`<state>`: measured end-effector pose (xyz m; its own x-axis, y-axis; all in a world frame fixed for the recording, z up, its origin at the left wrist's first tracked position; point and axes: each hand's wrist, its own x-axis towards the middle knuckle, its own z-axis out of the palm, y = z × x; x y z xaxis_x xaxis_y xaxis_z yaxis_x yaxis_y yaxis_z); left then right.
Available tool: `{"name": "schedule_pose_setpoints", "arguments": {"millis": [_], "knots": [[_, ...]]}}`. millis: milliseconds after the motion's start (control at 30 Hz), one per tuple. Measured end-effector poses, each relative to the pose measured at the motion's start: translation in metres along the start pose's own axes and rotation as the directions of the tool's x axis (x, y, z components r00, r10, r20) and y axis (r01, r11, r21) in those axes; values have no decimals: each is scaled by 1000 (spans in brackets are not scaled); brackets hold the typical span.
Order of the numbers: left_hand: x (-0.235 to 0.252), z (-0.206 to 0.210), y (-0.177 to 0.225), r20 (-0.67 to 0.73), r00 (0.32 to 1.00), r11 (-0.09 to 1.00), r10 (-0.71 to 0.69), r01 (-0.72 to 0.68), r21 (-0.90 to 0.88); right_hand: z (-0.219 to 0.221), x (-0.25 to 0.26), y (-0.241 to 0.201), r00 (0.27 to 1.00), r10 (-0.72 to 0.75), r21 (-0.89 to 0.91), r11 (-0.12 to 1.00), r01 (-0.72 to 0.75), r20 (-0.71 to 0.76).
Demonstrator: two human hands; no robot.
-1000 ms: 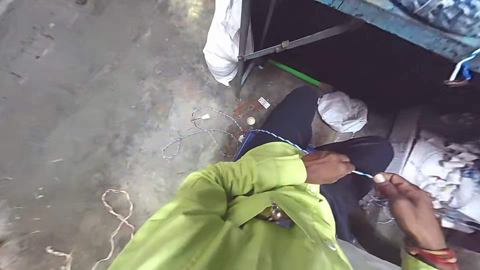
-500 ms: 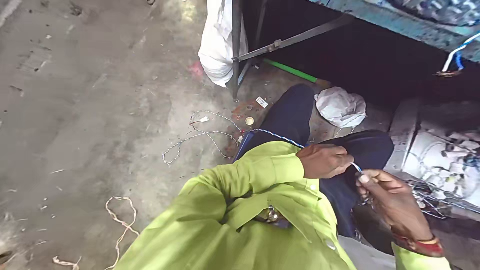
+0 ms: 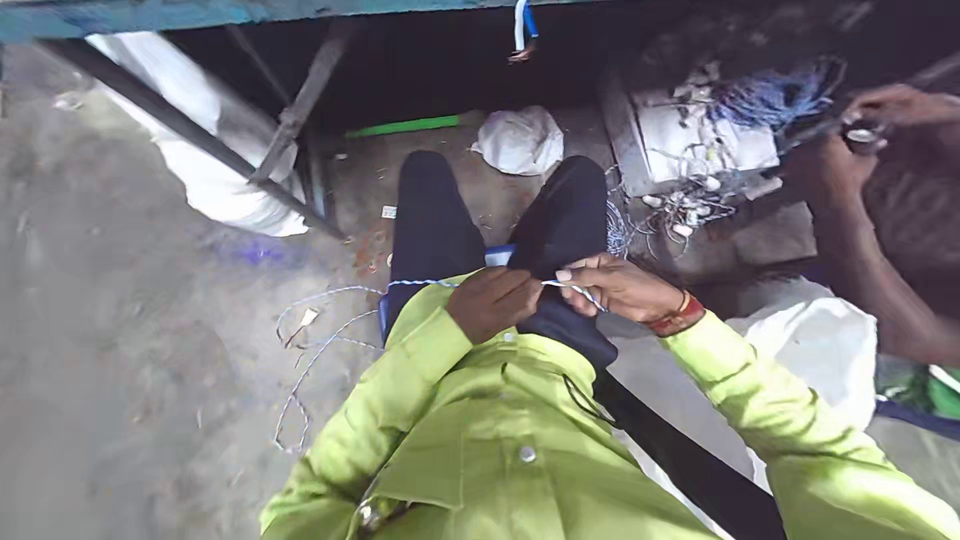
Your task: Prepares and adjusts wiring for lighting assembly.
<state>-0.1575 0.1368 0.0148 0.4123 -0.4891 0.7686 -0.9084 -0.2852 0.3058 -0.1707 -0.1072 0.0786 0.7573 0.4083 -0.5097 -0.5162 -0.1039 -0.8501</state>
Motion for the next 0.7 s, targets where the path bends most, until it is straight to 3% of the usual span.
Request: {"name": "schedule_pose_setpoints", "arguments": {"millis": [33, 100, 133, 200, 300, 467, 567, 633, 700], "knots": [[-1, -1, 1, -19, 1000, 1000, -3, 2, -17, -4, -2, -3, 989, -106, -173, 981, 88, -98], [-3, -3, 6, 25, 999, 997, -35, 36, -72, -25, 1, -5, 864, -403, -581, 796, 170, -300], [-5, -3, 8, 76, 996, 993, -37, 45, -110, -40, 5, -5, 785, -510, -692, 706, 149, -351], [-6, 0, 11, 189, 982, 985, -1, 34, -171, -71, 13, -3, 683, -585, -717, 685, 128, -437], [-5, 3, 12, 250, 967, 981, 42, 7, -192, -79, 20, 8, 691, -537, -636, 758, 144, -484], [-4, 2, 11, 265, 964, 980, 34, 20, -196, -41, 41, 64, 806, -514, -817, 573, 67, -295], [-5, 4, 8, 243, 969, 969, -41, 98, -225, -39, 51, 72, 788, -524, -812, 581, 53, -324], [-4, 5, 9, 211, 961, 943, -177, 227, -243, -38, 49, 67, 774, -546, -801, 593, 88, -320], [0, 6, 8, 180, 932, 899, -315, 354, -259, -29, 48, 60, 672, -664, -769, 601, 218, -328]]}}
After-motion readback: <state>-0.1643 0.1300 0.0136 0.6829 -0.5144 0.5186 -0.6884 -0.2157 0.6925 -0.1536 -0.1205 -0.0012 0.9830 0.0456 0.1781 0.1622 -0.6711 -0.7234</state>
